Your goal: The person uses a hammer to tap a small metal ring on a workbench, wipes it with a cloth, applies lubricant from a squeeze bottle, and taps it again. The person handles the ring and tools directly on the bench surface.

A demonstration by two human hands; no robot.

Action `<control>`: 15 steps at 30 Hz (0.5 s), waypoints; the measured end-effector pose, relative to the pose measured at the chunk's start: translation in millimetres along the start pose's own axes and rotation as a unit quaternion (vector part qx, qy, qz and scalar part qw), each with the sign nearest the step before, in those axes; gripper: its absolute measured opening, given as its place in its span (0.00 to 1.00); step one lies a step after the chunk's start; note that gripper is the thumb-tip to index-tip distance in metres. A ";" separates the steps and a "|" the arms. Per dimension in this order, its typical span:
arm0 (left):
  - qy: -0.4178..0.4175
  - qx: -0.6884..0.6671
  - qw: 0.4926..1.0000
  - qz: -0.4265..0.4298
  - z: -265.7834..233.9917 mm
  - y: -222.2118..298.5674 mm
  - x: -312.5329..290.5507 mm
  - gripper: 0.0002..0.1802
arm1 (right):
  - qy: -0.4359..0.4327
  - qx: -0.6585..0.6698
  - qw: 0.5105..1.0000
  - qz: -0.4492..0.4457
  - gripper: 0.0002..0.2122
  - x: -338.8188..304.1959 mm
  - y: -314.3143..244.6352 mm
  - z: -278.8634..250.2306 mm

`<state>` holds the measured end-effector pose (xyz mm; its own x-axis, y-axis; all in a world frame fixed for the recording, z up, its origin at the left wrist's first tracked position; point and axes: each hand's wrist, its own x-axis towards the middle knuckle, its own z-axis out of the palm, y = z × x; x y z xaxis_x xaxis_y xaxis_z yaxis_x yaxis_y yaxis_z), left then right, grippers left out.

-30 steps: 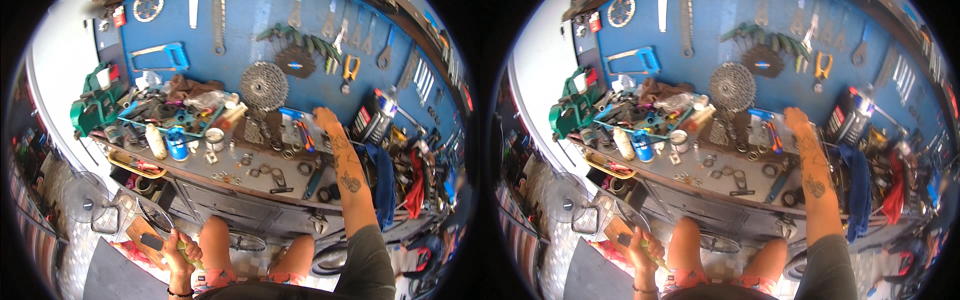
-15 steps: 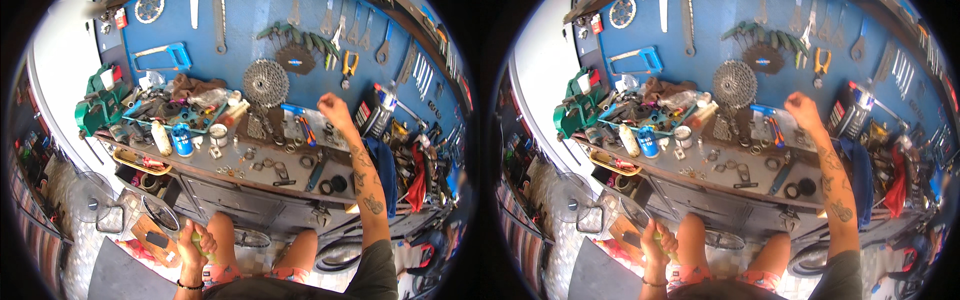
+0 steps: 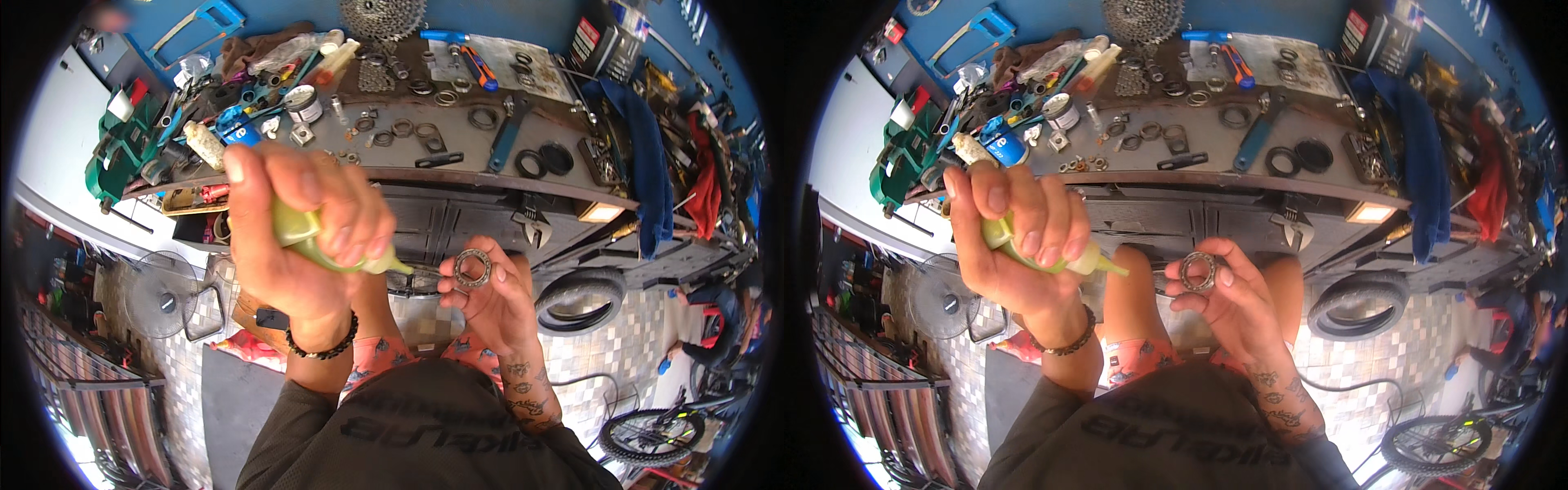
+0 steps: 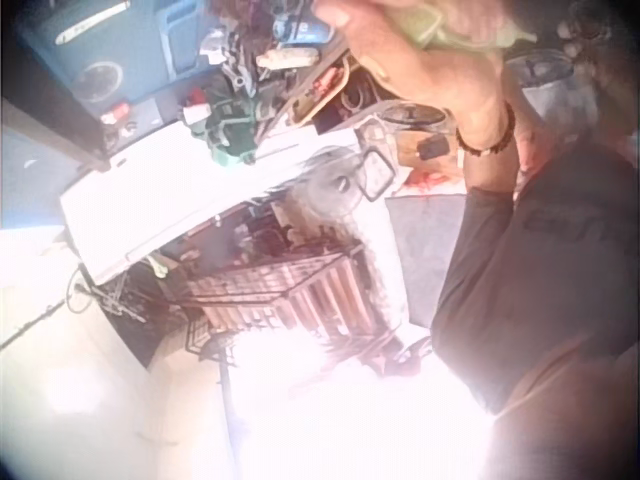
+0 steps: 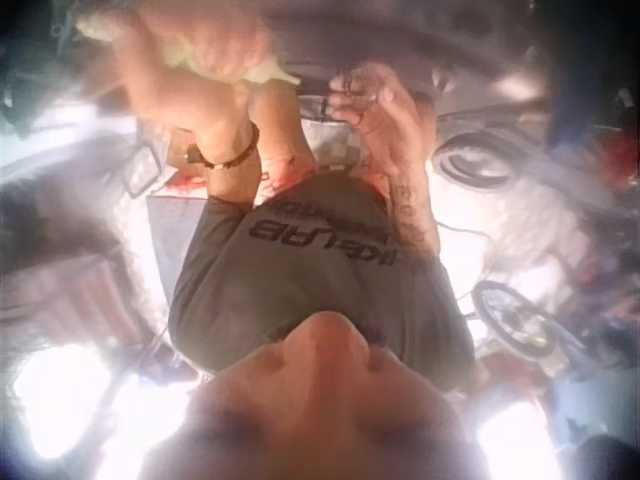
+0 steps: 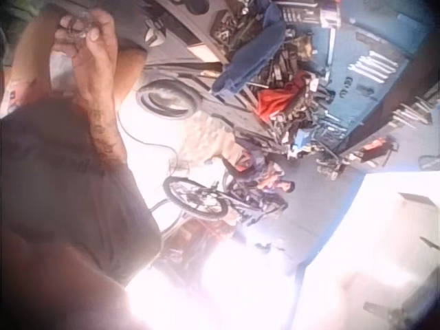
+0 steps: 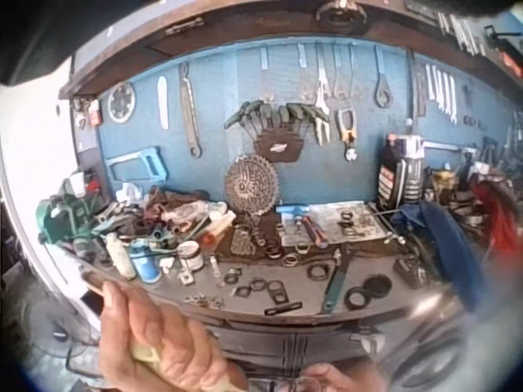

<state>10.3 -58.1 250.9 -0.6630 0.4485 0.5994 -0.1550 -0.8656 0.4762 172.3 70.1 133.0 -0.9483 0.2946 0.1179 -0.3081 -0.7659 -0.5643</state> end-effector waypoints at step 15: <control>-0.129 0.124 0.980 -0.090 32.6 -58.0 15.7 0.30 | -0.002 0.078 0.997 0.004 0.12 -11.0 -5.4 -15.8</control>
<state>32.8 6.4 253.6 -0.4294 0.6579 0.6187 -0.0482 -0.7008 0.7117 185.6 80.0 121.9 -0.9508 0.2869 0.1168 -0.3088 -0.8477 -0.4313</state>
